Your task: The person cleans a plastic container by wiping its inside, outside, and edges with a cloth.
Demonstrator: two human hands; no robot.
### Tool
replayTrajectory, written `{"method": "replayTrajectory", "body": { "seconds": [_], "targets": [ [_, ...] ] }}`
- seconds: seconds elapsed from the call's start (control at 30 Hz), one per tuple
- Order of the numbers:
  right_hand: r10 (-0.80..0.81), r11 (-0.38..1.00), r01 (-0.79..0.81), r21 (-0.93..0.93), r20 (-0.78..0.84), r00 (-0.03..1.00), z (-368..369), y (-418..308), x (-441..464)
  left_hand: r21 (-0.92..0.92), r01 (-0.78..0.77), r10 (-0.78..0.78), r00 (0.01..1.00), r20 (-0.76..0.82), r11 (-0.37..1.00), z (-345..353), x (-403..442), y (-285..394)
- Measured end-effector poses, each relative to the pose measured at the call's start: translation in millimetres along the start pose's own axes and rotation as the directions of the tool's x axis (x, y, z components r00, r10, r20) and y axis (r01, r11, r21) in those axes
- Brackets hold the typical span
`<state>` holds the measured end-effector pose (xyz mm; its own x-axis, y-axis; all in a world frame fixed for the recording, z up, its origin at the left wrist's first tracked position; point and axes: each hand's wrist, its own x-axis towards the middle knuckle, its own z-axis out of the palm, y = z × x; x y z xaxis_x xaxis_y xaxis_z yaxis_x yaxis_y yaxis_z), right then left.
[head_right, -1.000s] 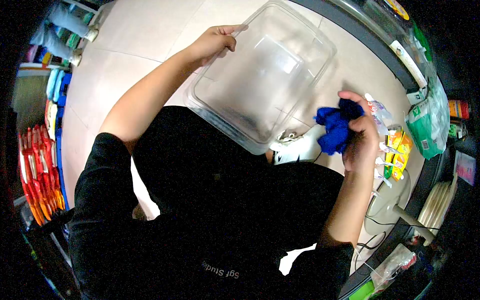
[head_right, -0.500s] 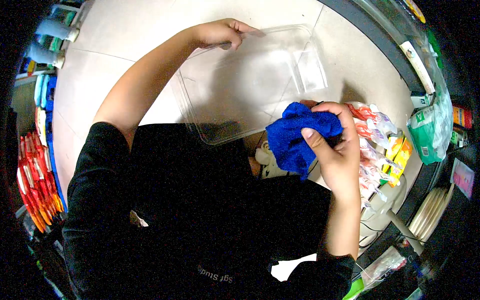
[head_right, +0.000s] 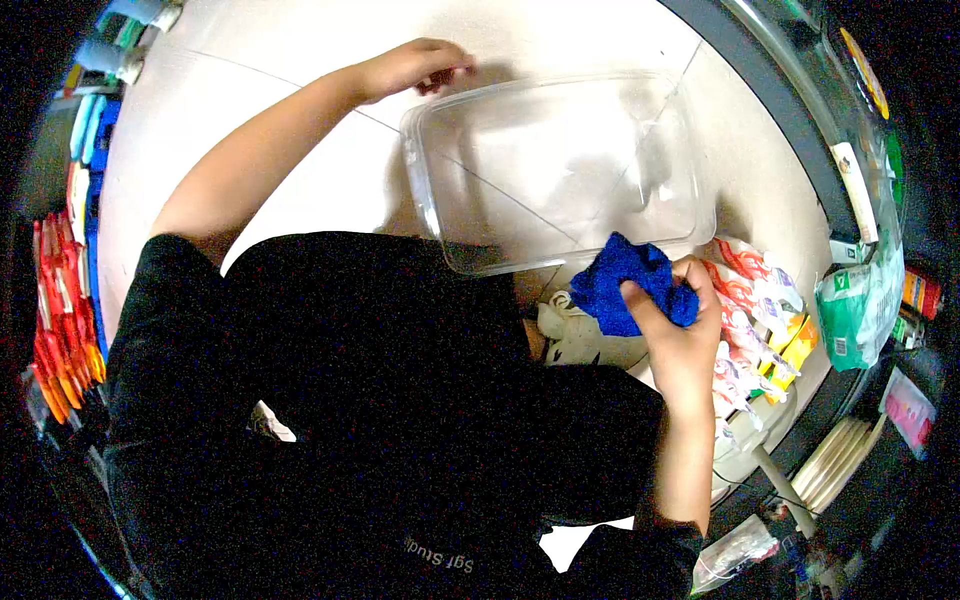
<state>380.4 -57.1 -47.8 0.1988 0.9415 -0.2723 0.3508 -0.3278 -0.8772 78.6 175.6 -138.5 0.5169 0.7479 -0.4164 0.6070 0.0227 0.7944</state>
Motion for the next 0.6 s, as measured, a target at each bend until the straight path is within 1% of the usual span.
{"method": "replayTrajectory", "body": {
  "seconds": [0.03,0.07,0.1,0.17,0.23,0.27,0.3,0.37,0.4,0.43,0.5,0.53,0.57,0.6],
  "targets": [
    [-0.003,1.0,0.003,-0.005,0.006,1.0,2,1,1,0.047,0.04,-0.039,0.999,-0.028,0.998,-5,-15,-12],
    [0.009,0.999,-0.009,0.033,0.001,1.0,3,5,3,0.029,0.04,-0.038,0.997,-0.061,0.999,-7,-28,-28],
    [0.021,0.997,-0.021,0.069,-0.004,1.0,4,6,6,-0.035,0.109,-0.111,0.993,-0.05,0.993,-8,-45,-33],
    [0.013,0.997,-0.016,0.081,0.034,0.999,11,-2,16,-0.148,0.108,-0.116,0.992,-0.045,0.983,-3,-69,-53],
    [-0.072,0.99,0.079,0.115,-0.069,0.995,33,-14,33,-0.221,0.148,-0.155,0.988,-0.015,0.964,7,-84,-57],
    [-0.008,0.979,0.015,0.204,-0.036,0.999,47,-31,38,-0.325,0.132,-0.148,0.989,-0.024,0.937,16,-86,-65],
    [-0.006,0.983,0.0,0.186,0.03,1.0,55,-37,47,-0.374,0.106,-0.121,0.993,-0.016,0.921,22,-85,-69],
    [-0.045,0.972,0.03,0.234,0.059,0.997,87,-43,67,-0.431,0.063,-0.102,0.993,-0.067,0.9,31,-84,-67],
    [0.01,0.951,-0.029,0.308,0.063,0.998,104,-43,75,-0.493,0.022,-0.102,0.985,-0.138,0.87,37,-84,-62],
    [0.065,0.921,-0.087,0.379,0.07,0.995,123,-43,81,-0.501,0.02,-0.104,0.985,-0.139,0.865,43,-82,-59],
    [0.053,0.835,-0.099,0.541,0.1,0.994,162,-30,93,-0.576,-0.118,-0.051,0.962,-0.269,0.809,51,-76,-57],
    [0.06,0.839,-0.1,0.536,0.091,0.994,178,-29,94,-0.577,-0.163,-0.003,0.961,-0.276,0.8,56,-72,-58],
    [0.068,0.842,-0.101,0.531,0.082,0.994,192,-28,95,-0.535,-0.195,0.042,0.957,-0.285,0.822,58,-70,-59],
    [0.055,0.867,-0.08,0.492,0.066,0.996,204,-18,101,-0.608,-0.19,0.035,0.966,-0.257,0.771,64,-66,-65]
  ]
}}
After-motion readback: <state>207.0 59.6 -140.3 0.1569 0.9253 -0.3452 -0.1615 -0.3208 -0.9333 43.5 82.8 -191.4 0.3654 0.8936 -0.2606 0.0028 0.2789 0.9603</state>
